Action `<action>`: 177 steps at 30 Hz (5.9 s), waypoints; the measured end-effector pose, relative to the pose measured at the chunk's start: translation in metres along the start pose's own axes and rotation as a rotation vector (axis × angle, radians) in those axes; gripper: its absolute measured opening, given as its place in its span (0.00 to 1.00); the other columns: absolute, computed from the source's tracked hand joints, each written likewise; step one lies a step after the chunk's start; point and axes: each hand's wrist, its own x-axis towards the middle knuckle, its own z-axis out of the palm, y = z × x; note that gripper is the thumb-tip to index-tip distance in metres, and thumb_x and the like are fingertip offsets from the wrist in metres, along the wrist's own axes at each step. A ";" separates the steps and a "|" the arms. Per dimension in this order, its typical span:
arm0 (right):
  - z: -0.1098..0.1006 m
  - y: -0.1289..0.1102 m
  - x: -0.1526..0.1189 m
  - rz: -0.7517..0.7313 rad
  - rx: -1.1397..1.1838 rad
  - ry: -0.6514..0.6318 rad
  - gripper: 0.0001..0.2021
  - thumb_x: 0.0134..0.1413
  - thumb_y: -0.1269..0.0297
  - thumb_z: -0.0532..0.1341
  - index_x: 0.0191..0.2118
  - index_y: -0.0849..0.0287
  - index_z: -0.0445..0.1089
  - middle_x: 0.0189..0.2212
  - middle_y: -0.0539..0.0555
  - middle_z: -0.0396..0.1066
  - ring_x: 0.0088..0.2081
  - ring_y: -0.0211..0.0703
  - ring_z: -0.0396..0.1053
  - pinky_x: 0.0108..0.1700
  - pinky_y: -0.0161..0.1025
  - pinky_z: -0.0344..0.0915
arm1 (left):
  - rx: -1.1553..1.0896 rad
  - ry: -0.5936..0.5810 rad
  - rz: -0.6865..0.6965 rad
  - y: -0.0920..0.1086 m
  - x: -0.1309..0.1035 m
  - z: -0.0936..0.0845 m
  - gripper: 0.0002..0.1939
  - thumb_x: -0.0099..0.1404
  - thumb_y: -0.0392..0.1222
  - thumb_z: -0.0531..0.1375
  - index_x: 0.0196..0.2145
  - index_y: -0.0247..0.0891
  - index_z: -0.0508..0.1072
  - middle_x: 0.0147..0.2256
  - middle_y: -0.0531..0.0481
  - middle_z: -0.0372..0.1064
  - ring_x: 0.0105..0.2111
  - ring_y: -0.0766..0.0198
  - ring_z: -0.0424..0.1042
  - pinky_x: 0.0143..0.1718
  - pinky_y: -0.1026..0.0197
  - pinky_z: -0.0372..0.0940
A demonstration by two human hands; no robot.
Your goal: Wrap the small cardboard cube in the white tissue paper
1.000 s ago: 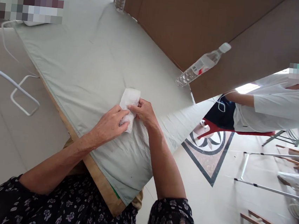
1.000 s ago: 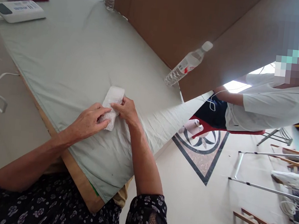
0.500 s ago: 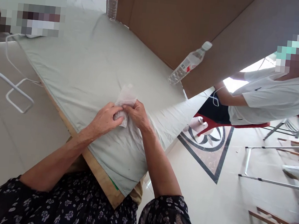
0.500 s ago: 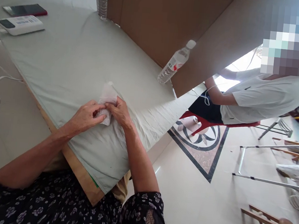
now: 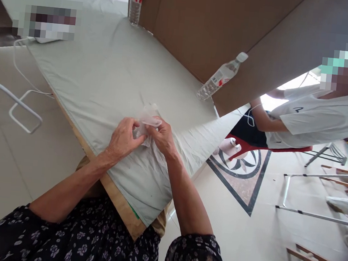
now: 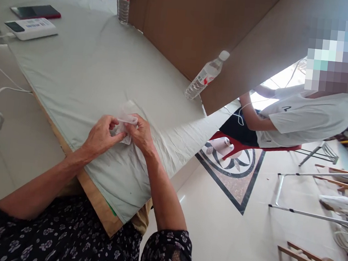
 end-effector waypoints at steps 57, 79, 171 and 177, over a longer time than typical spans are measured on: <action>-0.011 0.019 -0.049 -0.043 -0.244 0.065 0.40 0.56 0.34 0.65 0.68 0.49 0.60 0.70 0.62 0.61 0.68 0.58 0.64 0.65 0.60 0.66 | -0.720 -0.535 -0.178 -0.016 0.021 -0.016 0.43 0.62 0.54 0.69 0.69 0.36 0.62 0.56 0.39 0.74 0.50 0.51 0.76 0.46 0.56 0.72; -0.010 0.021 -0.025 0.173 0.053 0.156 0.32 0.55 0.41 0.67 0.60 0.53 0.68 0.48 0.57 0.78 0.49 0.47 0.74 0.52 0.46 0.69 | -0.782 -0.528 -0.314 -0.014 0.018 -0.018 0.49 0.56 0.45 0.66 0.72 0.33 0.55 0.55 0.38 0.73 0.47 0.55 0.76 0.44 0.57 0.70; -0.006 -0.011 -0.018 -0.413 -1.027 -0.038 0.10 0.72 0.64 0.58 0.41 0.53 0.78 0.52 0.56 0.80 0.53 0.51 0.74 0.56 0.51 0.63 | -0.275 -0.220 0.123 -0.033 0.004 -0.001 0.48 0.58 0.45 0.65 0.72 0.34 0.55 0.61 0.35 0.68 0.63 0.46 0.66 0.66 0.44 0.62; -0.003 -0.003 -0.007 -0.422 -0.904 0.097 0.11 0.73 0.65 0.52 0.41 0.56 0.71 0.51 0.59 0.79 0.55 0.48 0.74 0.55 0.48 0.64 | -0.302 -0.178 0.189 -0.030 0.004 0.001 0.41 0.64 0.47 0.66 0.71 0.39 0.58 0.55 0.39 0.70 0.56 0.51 0.71 0.60 0.47 0.67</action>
